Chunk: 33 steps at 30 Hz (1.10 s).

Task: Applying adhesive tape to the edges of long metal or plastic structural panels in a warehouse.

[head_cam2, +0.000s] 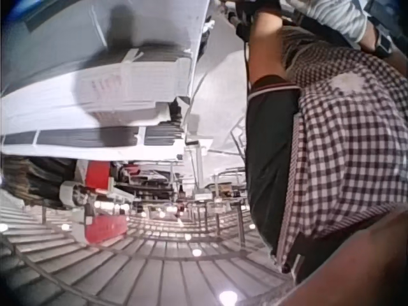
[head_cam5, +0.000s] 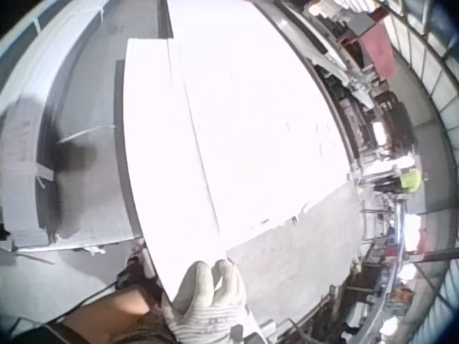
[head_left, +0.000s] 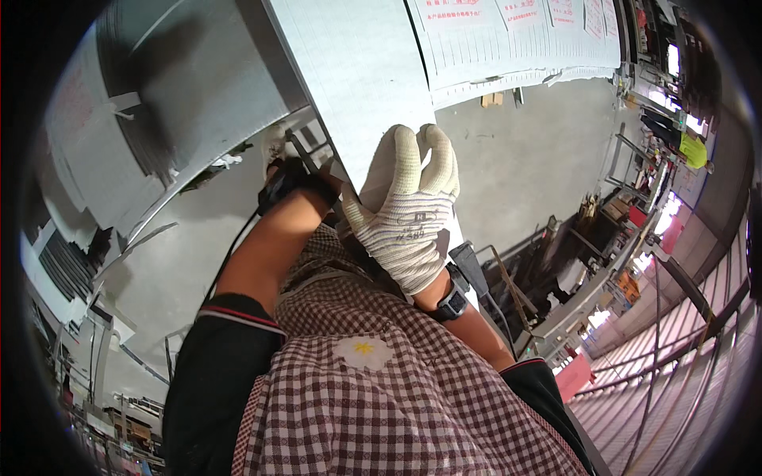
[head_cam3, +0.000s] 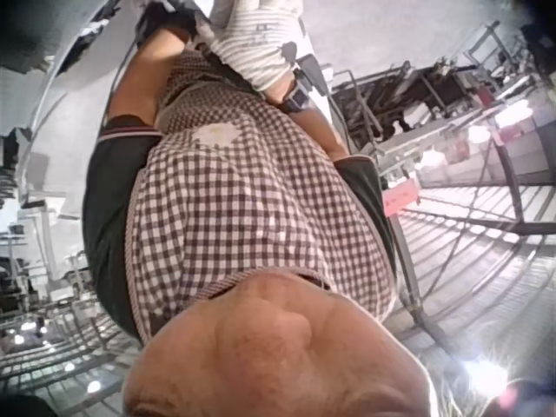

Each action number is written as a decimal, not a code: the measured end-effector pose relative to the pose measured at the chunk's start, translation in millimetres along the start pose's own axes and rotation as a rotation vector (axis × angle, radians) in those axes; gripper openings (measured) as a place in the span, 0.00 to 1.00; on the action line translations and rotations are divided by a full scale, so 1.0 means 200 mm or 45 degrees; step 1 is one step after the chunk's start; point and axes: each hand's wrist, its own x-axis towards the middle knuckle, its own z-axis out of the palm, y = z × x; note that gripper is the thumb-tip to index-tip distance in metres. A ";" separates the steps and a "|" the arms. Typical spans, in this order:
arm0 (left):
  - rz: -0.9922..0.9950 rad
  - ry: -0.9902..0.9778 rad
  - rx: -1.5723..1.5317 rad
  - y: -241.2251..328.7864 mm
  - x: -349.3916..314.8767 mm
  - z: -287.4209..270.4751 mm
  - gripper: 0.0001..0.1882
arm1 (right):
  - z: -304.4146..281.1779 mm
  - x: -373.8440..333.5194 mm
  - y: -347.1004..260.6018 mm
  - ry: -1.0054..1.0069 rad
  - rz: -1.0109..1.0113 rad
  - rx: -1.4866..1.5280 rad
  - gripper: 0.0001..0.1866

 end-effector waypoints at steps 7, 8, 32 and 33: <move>-0.013 0.007 0.007 -0.01 -0.10 -0.06 0.18 | 0.01 -0.01 -0.02 0.024 0.010 -0.013 0.49; -0.019 0.003 -0.004 -0.03 -0.06 -0.04 0.18 | 0.01 -0.01 -0.02 0.021 0.014 -0.021 0.49; 1.298 0.102 1.491 1.30 -0.81 0.15 0.22 | -0.35 0.11 0.24 -0.418 -0.478 0.974 0.19; 1.217 -0.035 1.252 1.30 -0.79 0.16 0.25 | -0.39 0.12 0.25 -0.558 -0.490 0.879 0.17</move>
